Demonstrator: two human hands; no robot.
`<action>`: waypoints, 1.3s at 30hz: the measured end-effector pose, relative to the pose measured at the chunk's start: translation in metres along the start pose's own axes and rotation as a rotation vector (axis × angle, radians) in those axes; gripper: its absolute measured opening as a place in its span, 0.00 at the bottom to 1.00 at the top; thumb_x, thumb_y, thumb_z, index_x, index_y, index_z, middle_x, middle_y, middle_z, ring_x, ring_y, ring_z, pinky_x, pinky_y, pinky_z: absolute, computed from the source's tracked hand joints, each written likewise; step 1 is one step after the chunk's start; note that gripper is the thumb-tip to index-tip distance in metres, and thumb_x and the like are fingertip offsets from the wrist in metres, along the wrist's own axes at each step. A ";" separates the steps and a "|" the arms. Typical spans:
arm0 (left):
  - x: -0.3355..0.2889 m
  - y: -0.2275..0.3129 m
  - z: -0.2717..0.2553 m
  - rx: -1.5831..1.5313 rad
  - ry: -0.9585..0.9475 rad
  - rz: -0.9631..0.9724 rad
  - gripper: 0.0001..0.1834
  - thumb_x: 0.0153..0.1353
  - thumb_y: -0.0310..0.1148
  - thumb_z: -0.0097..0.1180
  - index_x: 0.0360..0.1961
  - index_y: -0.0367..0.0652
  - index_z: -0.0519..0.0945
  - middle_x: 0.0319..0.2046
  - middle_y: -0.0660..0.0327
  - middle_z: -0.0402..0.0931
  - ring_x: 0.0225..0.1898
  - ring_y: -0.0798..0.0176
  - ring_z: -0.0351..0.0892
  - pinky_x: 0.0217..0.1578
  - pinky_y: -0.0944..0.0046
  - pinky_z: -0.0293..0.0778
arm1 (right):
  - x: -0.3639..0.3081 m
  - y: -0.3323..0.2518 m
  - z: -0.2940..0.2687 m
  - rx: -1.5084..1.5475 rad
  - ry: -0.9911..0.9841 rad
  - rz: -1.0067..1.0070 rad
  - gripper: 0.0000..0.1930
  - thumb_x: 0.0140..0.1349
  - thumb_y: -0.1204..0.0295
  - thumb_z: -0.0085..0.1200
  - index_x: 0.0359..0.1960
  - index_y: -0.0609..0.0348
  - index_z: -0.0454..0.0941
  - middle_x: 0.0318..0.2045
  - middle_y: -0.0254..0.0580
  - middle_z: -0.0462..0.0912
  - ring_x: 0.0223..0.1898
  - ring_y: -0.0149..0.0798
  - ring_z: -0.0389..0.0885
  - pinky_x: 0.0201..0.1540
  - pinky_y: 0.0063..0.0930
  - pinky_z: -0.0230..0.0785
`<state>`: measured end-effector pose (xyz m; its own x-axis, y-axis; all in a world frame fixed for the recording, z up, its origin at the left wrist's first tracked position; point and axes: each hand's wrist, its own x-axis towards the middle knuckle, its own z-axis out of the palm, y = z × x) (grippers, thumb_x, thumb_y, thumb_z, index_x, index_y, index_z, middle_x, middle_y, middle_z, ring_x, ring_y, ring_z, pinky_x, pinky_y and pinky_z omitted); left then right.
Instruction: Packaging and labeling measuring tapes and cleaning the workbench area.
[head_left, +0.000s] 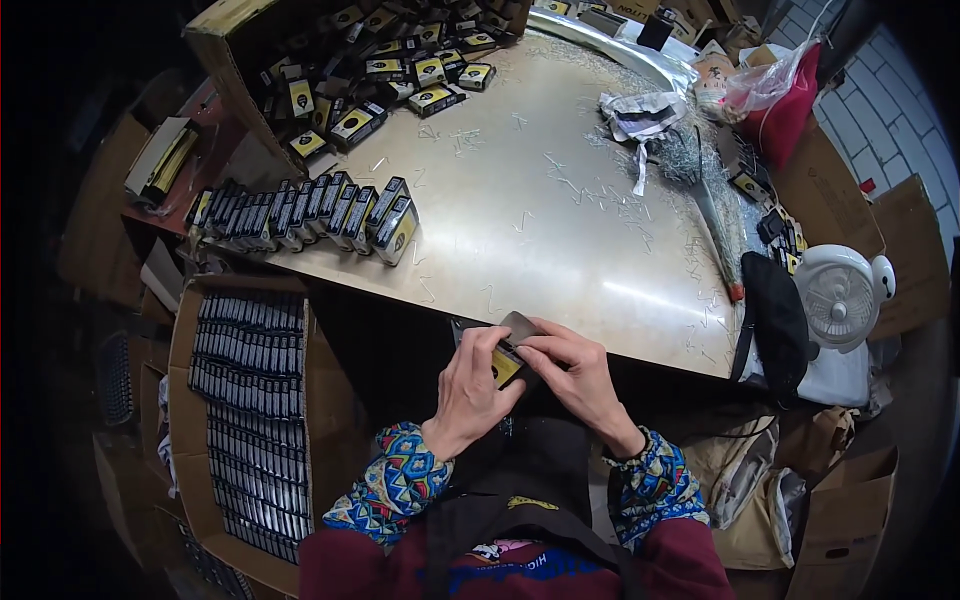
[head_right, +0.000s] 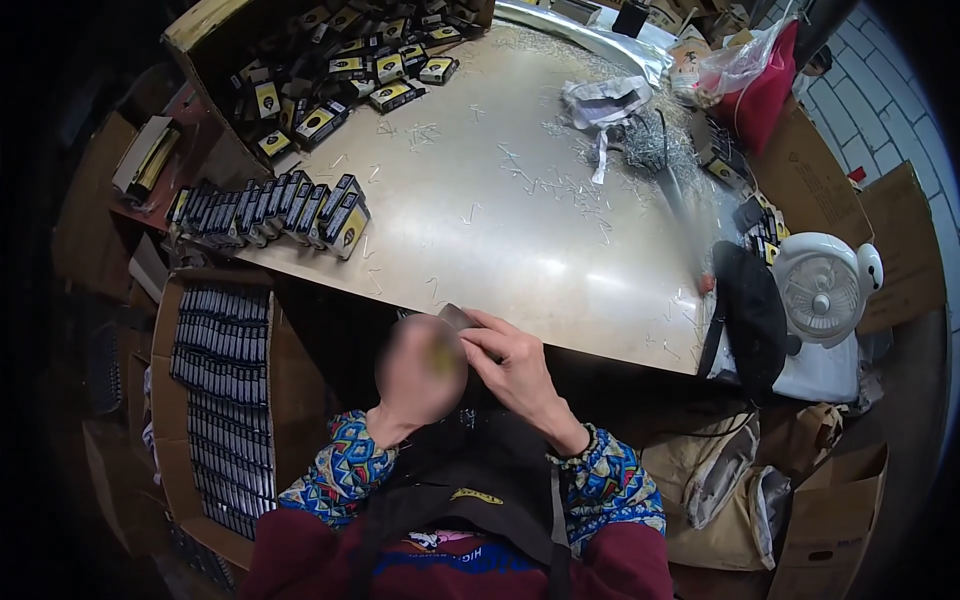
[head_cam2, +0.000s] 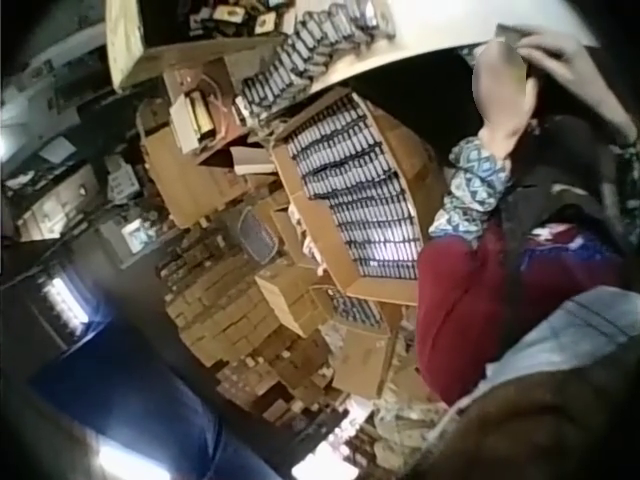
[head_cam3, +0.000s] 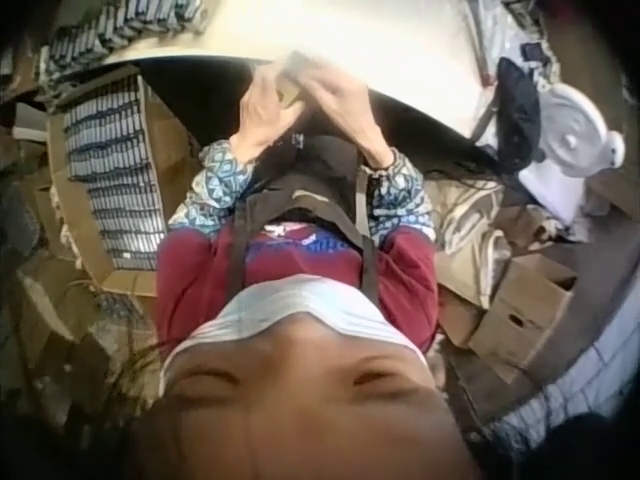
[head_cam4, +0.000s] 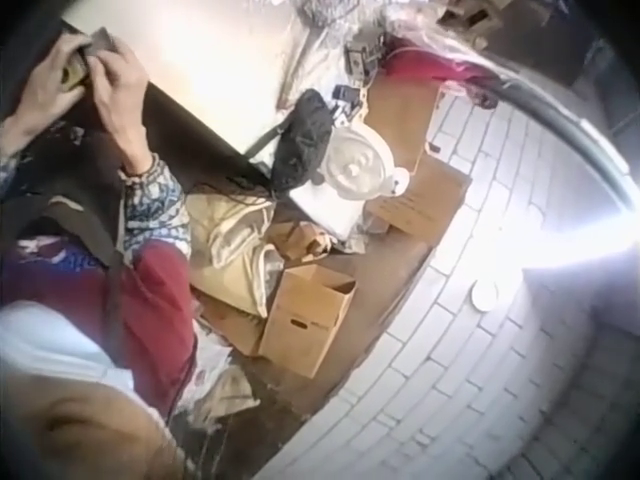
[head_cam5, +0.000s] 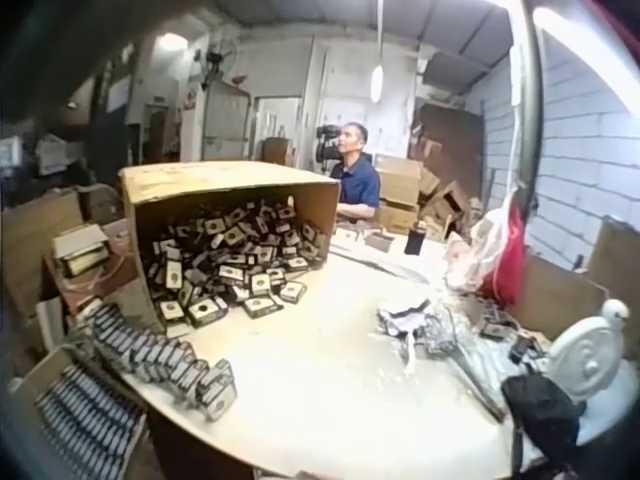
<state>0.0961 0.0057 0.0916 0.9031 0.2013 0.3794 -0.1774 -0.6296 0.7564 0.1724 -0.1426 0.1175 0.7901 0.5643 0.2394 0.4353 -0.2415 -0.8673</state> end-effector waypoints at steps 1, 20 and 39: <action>-0.001 0.000 0.001 -0.006 0.007 0.029 0.37 0.42 0.25 0.68 0.54 0.41 0.63 0.45 0.47 0.69 0.42 0.41 0.76 0.40 0.53 0.76 | 0.002 0.000 -0.002 0.005 -0.034 -0.005 0.10 0.58 0.76 0.61 0.42 0.63 0.83 0.47 0.56 0.81 0.39 0.45 0.85 0.40 0.27 0.77; -0.004 0.002 0.003 0.074 0.021 -0.076 0.37 0.45 0.31 0.70 0.55 0.40 0.62 0.43 0.46 0.74 0.41 0.41 0.78 0.39 0.52 0.76 | -0.013 -0.005 0.017 0.214 0.155 0.107 0.13 0.60 0.75 0.60 0.47 0.61 0.81 0.42 0.52 0.84 0.38 0.40 0.85 0.40 0.27 0.77; -0.011 0.003 0.003 0.108 -0.049 -0.143 0.31 0.45 0.27 0.65 0.50 0.35 0.65 0.38 0.45 0.71 0.41 0.39 0.75 0.38 0.50 0.73 | -0.013 -0.014 0.026 0.310 0.165 0.321 0.08 0.58 0.77 0.61 0.38 0.67 0.84 0.33 0.43 0.87 0.34 0.27 0.83 0.36 0.20 0.76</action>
<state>0.0868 -0.0007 0.0884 0.9346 0.2594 0.2434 -0.0050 -0.6746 0.7382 0.1446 -0.1256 0.1152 0.9324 0.3611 -0.0174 0.0287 -0.1221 -0.9921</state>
